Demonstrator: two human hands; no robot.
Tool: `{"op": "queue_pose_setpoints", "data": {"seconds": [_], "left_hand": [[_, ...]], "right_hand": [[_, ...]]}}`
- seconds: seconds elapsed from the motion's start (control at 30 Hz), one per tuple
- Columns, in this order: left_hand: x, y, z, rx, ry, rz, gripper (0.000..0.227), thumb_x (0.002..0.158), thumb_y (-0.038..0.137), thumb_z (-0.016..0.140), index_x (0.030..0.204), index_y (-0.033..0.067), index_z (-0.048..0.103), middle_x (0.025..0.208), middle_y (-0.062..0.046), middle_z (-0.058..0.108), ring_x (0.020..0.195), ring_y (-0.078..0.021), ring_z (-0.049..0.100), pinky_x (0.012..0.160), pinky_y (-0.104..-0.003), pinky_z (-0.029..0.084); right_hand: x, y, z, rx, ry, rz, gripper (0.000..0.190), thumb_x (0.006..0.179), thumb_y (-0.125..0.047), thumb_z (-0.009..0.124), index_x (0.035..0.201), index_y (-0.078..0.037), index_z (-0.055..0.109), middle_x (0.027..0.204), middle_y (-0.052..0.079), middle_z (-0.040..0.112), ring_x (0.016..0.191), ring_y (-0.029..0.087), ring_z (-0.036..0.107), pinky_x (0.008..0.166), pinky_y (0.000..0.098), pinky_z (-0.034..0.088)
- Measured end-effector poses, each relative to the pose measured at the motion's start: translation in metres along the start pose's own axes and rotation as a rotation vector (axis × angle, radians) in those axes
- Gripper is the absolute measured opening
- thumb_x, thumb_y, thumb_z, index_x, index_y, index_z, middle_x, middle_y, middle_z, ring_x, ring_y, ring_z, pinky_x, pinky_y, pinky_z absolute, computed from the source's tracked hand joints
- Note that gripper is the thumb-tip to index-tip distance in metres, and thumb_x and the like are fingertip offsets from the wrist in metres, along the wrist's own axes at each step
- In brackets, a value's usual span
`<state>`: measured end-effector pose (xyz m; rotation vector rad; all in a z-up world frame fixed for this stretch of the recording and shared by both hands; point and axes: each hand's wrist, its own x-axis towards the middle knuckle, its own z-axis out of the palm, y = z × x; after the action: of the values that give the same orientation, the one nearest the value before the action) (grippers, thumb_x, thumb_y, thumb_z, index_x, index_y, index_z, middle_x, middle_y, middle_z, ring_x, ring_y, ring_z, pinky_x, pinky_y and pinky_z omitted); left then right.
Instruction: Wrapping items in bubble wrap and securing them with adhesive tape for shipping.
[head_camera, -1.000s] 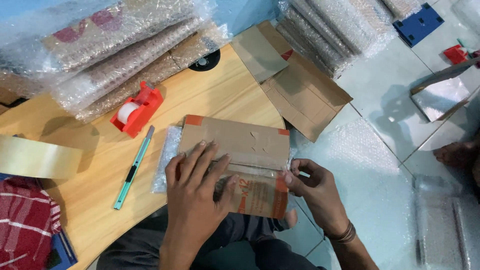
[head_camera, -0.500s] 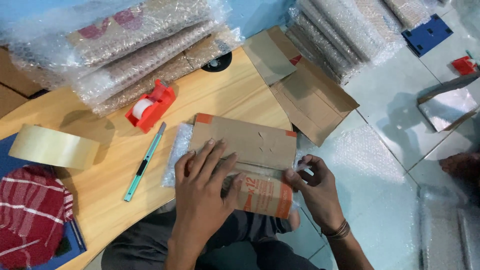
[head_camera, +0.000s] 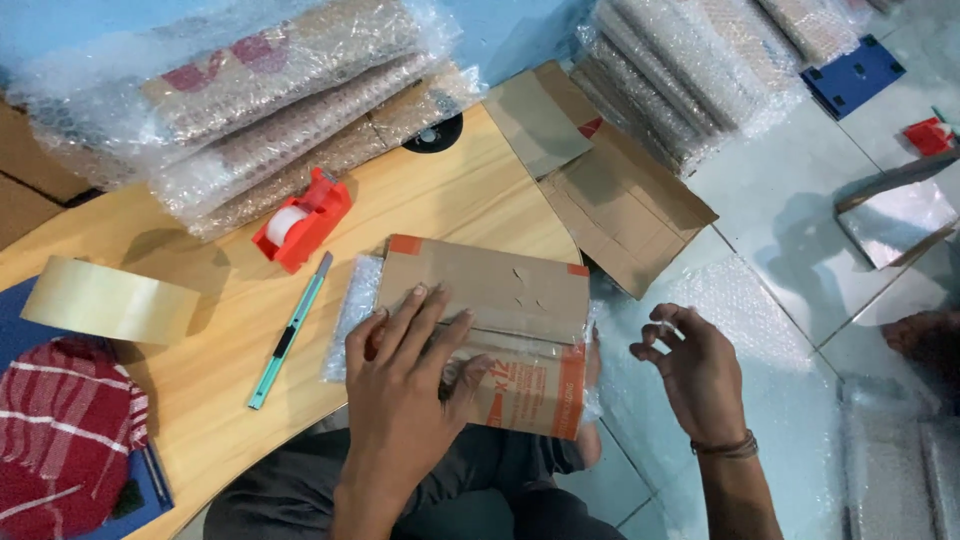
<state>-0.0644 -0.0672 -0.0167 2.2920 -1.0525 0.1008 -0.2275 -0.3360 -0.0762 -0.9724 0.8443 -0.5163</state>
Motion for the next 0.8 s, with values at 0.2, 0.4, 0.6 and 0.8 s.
{"op": "queue_pose_setpoints", "data": {"seconds": [0.2, 0.4, 0.6, 0.8], "left_hand": [[-0.001, 0.001, 0.002, -0.003, 0.017, -0.008, 0.04, 0.087, 0.036, 0.074, 0.115, 0.0079, 0.076, 0.141, -0.012, 0.064, 0.137, -0.0291, 0.053, 0.111, -0.053, 0.03], [-0.001, 0.0, 0.0, -0.033, 0.014, -0.018, 0.037, 0.086, 0.033, 0.074, 0.113, 0.0082, 0.076, 0.143, -0.011, 0.064, 0.138, -0.0291, 0.052, 0.11, -0.053, 0.03], [0.001, 0.001, -0.002, -0.066, 0.016, -0.025, 0.036, 0.086, 0.029, 0.072, 0.113, 0.0065, 0.076, 0.143, -0.011, 0.063, 0.139, -0.0277, 0.049, 0.109, -0.052, 0.03], [0.0, 0.0, 0.0, -0.067, 0.04, -0.023, 0.035, 0.088, 0.031, 0.071, 0.11, 0.0053, 0.077, 0.142, -0.013, 0.063, 0.138, -0.0287, 0.05, 0.109, -0.053, 0.029]], "right_hand": [[0.027, 0.025, -0.015, -0.883, 0.093, -0.183, 0.024, 0.095, -0.01, 0.071, 0.116, -0.001, 0.078, 0.076, 0.013, 0.073, 0.065, 0.016, 0.062, 0.063, 0.0279, 0.051], [0.094, 0.077, -0.006, -1.184, -0.072, -0.349, 0.052, 0.071, 0.013, 0.063, 0.121, 0.003, 0.073, 0.083, 0.015, 0.077, 0.059, 0.019, 0.054, 0.06, 0.0339, 0.049], [0.109, 0.117, 0.027, -0.419, -0.138, -0.048, 0.048, 0.096, -0.031, 0.049, 0.11, 0.012, 0.066, 0.099, 0.016, 0.069, 0.084, 0.02, 0.058, 0.072, 0.035, 0.049], [0.11, 0.118, 0.036, -0.414, -0.134, -0.044, 0.048, 0.096, -0.03, 0.049, 0.112, 0.011, 0.066, 0.102, 0.016, 0.069, 0.087, 0.02, 0.057, 0.075, 0.0346, 0.048]]}}
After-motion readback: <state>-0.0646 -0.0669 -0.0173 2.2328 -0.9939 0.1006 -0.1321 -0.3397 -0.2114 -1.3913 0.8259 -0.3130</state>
